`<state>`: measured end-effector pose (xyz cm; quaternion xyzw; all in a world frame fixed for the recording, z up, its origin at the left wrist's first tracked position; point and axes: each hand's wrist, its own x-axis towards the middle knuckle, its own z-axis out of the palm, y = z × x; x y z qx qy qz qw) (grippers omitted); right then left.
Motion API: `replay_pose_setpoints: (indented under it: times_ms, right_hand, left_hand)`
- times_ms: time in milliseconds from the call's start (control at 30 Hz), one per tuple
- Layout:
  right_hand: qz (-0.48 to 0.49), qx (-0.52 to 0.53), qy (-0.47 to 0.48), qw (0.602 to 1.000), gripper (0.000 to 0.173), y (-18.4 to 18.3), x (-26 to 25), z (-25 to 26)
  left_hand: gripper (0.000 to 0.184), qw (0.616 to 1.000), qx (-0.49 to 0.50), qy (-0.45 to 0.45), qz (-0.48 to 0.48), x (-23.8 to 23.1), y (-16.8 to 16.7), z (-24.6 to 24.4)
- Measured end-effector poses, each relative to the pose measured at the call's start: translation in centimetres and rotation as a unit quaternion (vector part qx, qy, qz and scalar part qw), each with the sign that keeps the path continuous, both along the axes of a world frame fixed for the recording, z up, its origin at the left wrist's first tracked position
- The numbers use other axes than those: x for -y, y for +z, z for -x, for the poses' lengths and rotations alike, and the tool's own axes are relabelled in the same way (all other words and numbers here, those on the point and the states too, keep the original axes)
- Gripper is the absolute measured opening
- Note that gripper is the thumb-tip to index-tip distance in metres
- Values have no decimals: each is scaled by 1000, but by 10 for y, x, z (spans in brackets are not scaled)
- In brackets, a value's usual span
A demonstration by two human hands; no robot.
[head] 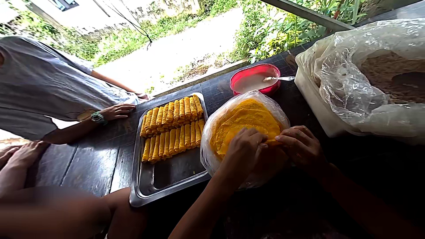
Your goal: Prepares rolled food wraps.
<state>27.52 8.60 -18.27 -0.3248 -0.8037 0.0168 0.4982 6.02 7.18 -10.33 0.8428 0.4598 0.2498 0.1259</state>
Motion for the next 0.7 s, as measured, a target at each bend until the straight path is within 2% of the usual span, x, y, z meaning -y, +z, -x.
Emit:
replay_pose_setpoints:
  times_ms: [300, 533, 700]
  right_hand:
    - [-1, 8, -26, 1000, 17, -10, 11, -6]
    - [34, -67, -20, 997, 13, 5, 18, 9]
    - [17, -33, 8, 999, 15, 18, 18, 29]
  left_hand:
    - [16, 990, -26, 0, -136, 16, -23, -3]
    - [24, 989, -55, -23, -134, 18, -20, -1]
    - [20, 997, 38, -9, -59, 15, -10, 10]
